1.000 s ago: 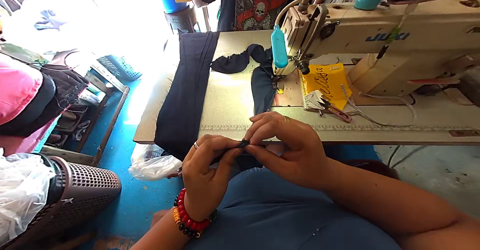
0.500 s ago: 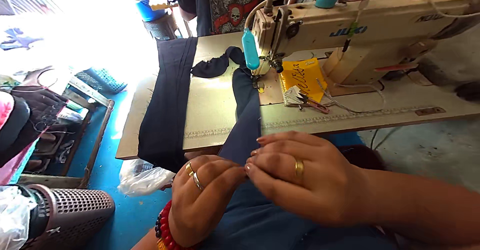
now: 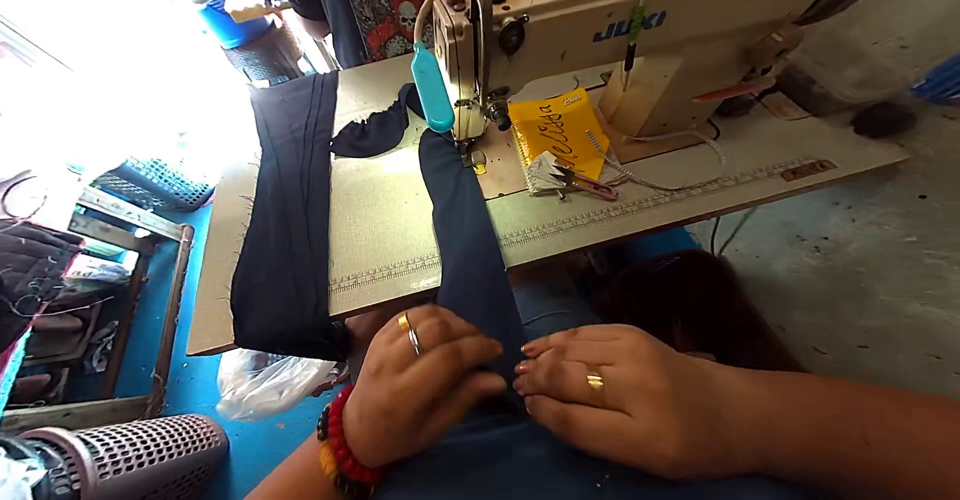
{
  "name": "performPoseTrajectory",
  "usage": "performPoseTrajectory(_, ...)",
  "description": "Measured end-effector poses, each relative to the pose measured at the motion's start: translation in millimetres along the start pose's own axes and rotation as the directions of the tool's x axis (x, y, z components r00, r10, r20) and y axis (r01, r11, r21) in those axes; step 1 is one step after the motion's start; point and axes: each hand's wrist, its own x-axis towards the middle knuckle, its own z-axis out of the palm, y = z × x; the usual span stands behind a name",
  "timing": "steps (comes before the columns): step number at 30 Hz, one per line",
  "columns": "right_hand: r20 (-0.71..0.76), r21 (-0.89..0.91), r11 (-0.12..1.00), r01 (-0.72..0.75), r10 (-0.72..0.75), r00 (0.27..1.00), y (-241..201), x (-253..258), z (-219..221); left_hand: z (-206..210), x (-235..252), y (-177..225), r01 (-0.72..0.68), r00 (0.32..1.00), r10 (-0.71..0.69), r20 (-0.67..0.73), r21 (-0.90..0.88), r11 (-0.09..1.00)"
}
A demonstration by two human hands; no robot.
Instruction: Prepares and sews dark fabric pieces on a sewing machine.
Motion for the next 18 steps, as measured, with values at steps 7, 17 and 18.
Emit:
performPoseTrajectory(7,0.199,0.44,0.826,-0.352,0.292,0.935,17.8,-43.3,25.2,51.5,19.2,-62.2,0.305,0.909,-0.34,0.24,0.17,0.937)
performPoseTrajectory(17,0.216,0.378,0.868,-0.323,0.256,0.942,28.6,-37.4,19.5,82.4,13.9,-86.1,0.086,0.894,-0.277,0.352,0.471,0.878)
performPoseTrajectory(18,0.21,0.372,0.871,-0.32,0.256,0.943,31.0,-36.6,19.7,81.6,15.7,-89.2,0.078,0.897,-0.269,0.352,0.472,0.878)
